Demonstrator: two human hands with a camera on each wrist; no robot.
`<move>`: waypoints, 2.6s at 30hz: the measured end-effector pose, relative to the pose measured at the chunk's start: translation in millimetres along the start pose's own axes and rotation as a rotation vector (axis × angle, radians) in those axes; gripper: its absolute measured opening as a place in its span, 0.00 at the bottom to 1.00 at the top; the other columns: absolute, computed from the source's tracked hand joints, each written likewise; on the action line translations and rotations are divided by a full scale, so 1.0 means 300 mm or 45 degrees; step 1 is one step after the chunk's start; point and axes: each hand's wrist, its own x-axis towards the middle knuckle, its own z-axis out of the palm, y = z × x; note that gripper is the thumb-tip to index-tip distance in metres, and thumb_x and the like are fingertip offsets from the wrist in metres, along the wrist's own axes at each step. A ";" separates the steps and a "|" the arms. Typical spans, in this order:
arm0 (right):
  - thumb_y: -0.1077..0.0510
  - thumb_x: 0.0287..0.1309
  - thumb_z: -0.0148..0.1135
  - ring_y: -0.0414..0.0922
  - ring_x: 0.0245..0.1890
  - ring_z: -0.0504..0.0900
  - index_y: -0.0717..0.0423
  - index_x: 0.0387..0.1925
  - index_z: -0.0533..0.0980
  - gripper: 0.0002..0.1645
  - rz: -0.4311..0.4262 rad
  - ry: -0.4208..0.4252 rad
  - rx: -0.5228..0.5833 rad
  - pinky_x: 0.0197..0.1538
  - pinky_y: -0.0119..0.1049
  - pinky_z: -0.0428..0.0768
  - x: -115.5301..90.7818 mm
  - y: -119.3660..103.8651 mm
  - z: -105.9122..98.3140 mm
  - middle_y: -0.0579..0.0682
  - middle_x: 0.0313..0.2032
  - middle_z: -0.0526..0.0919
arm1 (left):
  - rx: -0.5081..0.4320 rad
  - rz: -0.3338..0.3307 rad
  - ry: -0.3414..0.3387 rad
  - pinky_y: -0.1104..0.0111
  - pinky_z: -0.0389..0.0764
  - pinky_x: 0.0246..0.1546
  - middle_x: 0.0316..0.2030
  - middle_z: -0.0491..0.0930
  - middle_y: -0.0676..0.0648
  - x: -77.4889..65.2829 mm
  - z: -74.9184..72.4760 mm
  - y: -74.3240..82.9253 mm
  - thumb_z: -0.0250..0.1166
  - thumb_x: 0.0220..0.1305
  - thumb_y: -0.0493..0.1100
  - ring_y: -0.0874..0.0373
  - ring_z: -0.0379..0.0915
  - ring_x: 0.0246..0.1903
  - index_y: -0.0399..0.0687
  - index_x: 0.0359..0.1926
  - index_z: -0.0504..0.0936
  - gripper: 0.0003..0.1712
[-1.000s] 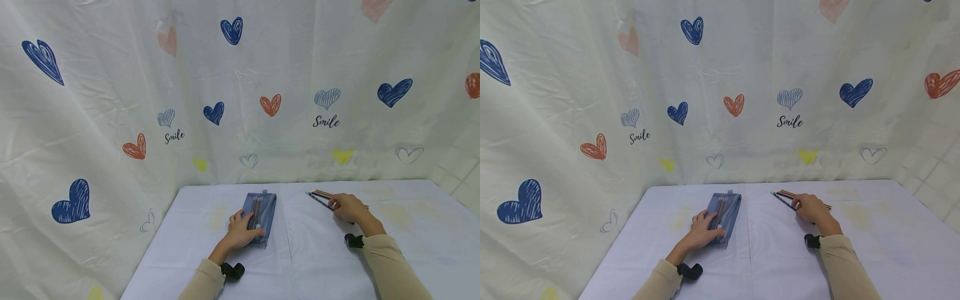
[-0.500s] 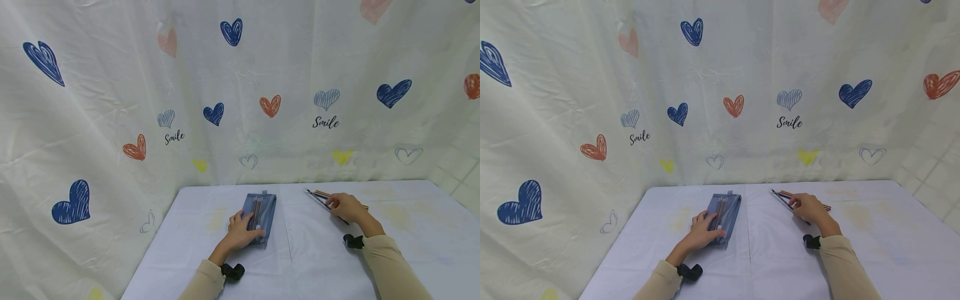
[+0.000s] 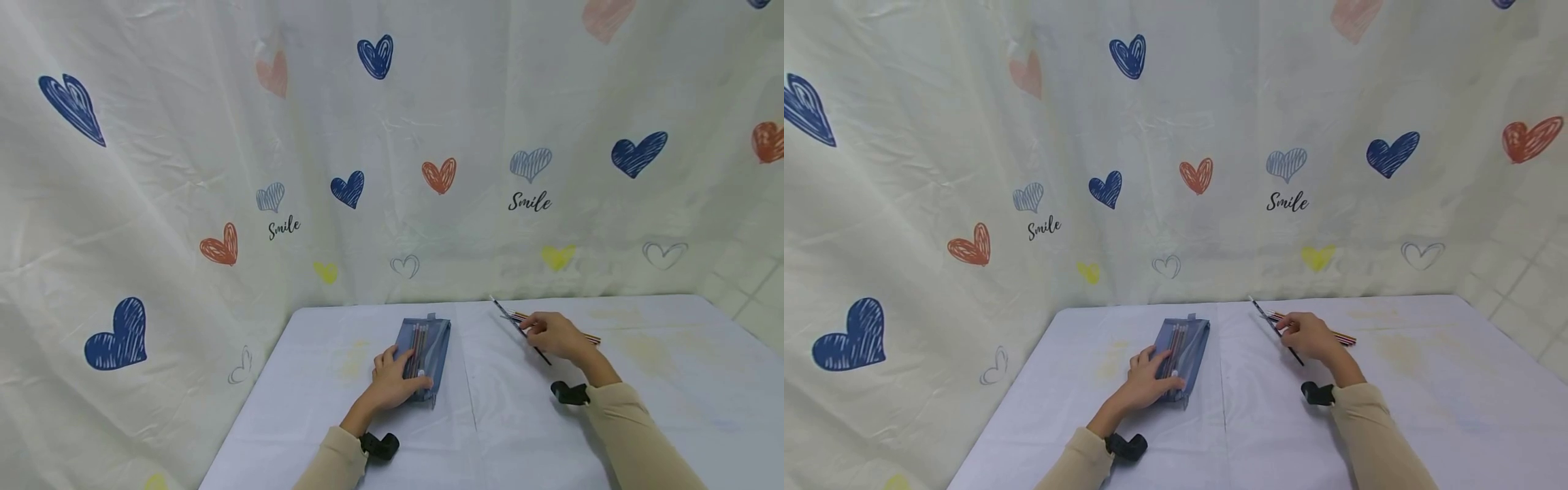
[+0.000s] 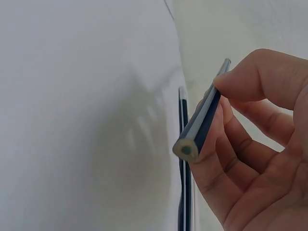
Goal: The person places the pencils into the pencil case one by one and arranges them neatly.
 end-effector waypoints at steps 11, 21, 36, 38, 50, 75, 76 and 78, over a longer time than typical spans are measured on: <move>0.65 0.60 0.61 0.44 0.34 0.79 0.68 0.56 0.75 0.22 0.017 -0.027 0.140 0.35 0.38 0.80 0.010 -0.035 0.035 0.53 0.37 0.81 | -0.011 -0.003 0.003 0.34 0.56 0.68 0.78 0.48 0.35 0.001 0.003 -0.010 0.68 0.59 0.65 0.36 0.43 0.75 0.48 0.77 0.65 0.51; 0.66 0.59 0.62 0.45 0.35 0.81 0.68 0.54 0.75 0.21 0.055 -0.047 0.182 0.37 0.38 0.82 0.006 -0.064 0.066 0.56 0.39 0.82 | -0.011 0.002 -0.001 0.34 0.56 0.68 0.78 0.48 0.35 0.002 0.003 -0.009 0.68 0.58 0.67 0.36 0.43 0.75 0.49 0.77 0.65 0.51; 0.66 0.56 0.65 0.45 0.31 0.81 0.66 0.50 0.77 0.19 0.082 -0.144 0.208 0.35 0.39 0.83 0.012 -0.107 0.152 0.54 0.36 0.81 | 0.000 -0.011 0.002 0.34 0.57 0.67 0.79 0.48 0.36 0.000 -0.002 -0.005 0.68 0.58 0.67 0.36 0.44 0.75 0.49 0.77 0.65 0.51; 0.65 0.57 0.66 0.46 0.31 0.81 0.65 0.50 0.77 0.18 0.098 -0.152 0.205 0.35 0.39 0.84 0.015 -0.113 0.162 0.54 0.36 0.81 | 0.009 -0.007 0.004 0.33 0.57 0.67 0.78 0.48 0.36 0.003 -0.001 -0.006 0.68 0.58 0.67 0.36 0.44 0.75 0.48 0.77 0.65 0.51; 0.68 0.53 0.64 0.45 0.30 0.81 0.66 0.48 0.77 0.19 0.073 -0.260 0.244 0.35 0.39 0.84 0.003 -0.149 0.205 0.53 0.34 0.79 | 0.008 -0.008 0.002 0.34 0.55 0.68 0.78 0.48 0.36 0.007 0.001 -0.005 0.68 0.58 0.67 0.36 0.43 0.75 0.49 0.77 0.65 0.52; 0.65 0.55 0.63 0.44 0.29 0.81 0.66 0.51 0.77 0.21 0.077 -0.381 0.430 0.36 0.38 0.83 -0.016 -0.243 0.318 0.51 0.33 0.80 | 0.025 -0.039 0.015 0.35 0.58 0.67 0.79 0.48 0.38 0.016 0.007 -0.010 0.68 0.56 0.68 0.38 0.45 0.75 0.50 0.77 0.65 0.53; 0.65 0.55 0.63 0.44 0.29 0.80 0.67 0.52 0.77 0.21 0.081 -0.375 0.449 0.36 0.37 0.83 -0.016 -0.250 0.326 0.51 0.33 0.80 | 0.026 -0.038 0.016 0.35 0.58 0.67 0.79 0.49 0.38 0.017 0.006 -0.010 0.68 0.56 0.68 0.38 0.45 0.75 0.50 0.77 0.65 0.53; 0.66 0.54 0.62 0.44 0.29 0.80 0.68 0.53 0.76 0.22 0.085 -0.365 0.479 0.36 0.37 0.84 -0.015 -0.262 0.344 0.51 0.33 0.80 | 0.031 -0.035 0.018 0.35 0.58 0.67 0.78 0.49 0.38 0.019 0.004 -0.010 0.68 0.56 0.67 0.38 0.45 0.74 0.50 0.77 0.65 0.53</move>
